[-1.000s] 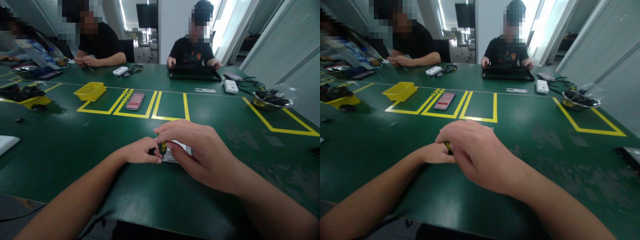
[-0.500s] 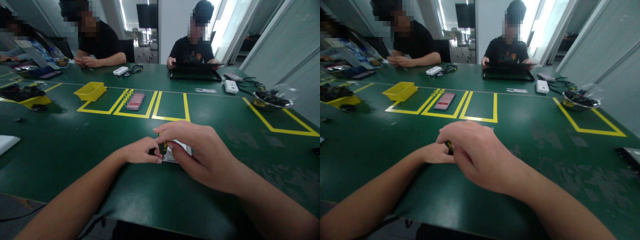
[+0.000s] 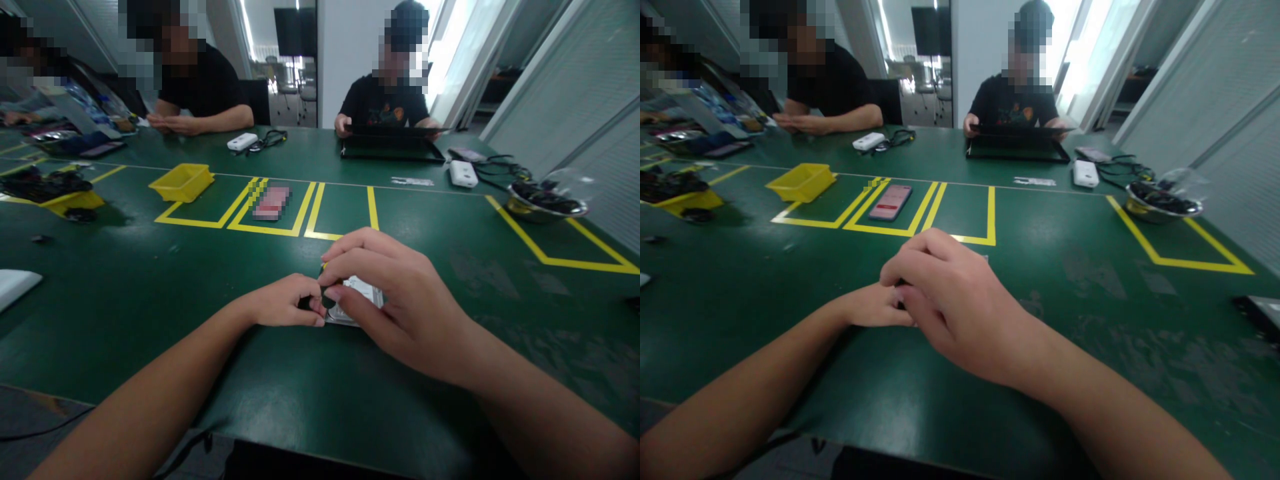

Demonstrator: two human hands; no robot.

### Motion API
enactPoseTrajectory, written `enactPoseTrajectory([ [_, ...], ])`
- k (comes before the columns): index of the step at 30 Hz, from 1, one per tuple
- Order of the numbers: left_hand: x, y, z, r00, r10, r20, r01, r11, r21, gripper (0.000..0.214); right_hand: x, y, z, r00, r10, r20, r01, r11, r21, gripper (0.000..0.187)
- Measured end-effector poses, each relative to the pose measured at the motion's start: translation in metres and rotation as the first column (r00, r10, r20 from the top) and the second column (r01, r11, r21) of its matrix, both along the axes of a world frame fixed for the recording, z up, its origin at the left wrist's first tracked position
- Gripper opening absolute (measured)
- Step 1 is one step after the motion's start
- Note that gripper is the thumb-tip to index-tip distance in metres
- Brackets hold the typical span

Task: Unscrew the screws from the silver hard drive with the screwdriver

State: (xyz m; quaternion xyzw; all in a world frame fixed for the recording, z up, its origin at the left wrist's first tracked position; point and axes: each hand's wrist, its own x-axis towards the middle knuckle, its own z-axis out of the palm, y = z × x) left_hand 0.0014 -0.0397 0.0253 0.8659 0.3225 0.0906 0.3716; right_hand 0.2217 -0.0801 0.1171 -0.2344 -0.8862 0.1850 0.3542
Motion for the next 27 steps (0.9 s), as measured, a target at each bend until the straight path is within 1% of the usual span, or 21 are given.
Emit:
enactPoseTrajectory([
  [4, -0.0002, 0.0014, -0.0001, 1.0, -0.005, 0.013, 0.005, 1.0, -0.005, 0.023, -0.0001, 0.0006, -0.0013, 1.0, 0.018, -0.004, -0.018, 1.0, -0.001, 0.019],
  [10, -0.0006, 0.0016, -0.002, 1.0, 0.004, 0.026, -0.005, 1.0, 0.003, 0.022, 0.0008, -0.0016, -0.0005, 0.999, 0.042, 0.0, -0.042, 0.999, -0.01, 0.027],
  [17, 0.0001, 0.0007, 0.0009, 0.998, 0.004, 0.06, -0.001, 0.999, -0.04, 0.021, -0.0001, -0.0026, 0.0016, 0.999, 0.041, 0.023, -0.042, 0.999, 0.009, 0.035],
  [23, -0.0002, 0.0034, -0.0001, 0.997, -0.03, 0.076, 0.035, 0.998, -0.059, 0.021, 0.0005, -0.0028, 0.0006, 0.998, 0.052, 0.029, -0.052, 0.999, -0.012, 0.042],
  [27, -0.0006, 0.0039, -0.0014, 0.996, -0.036, 0.084, 0.039, 0.999, -0.035, 0.019, 0.0003, -0.0031, 0.001, 0.998, 0.055, 0.024, -0.055, 0.998, -0.02, 0.039],
])
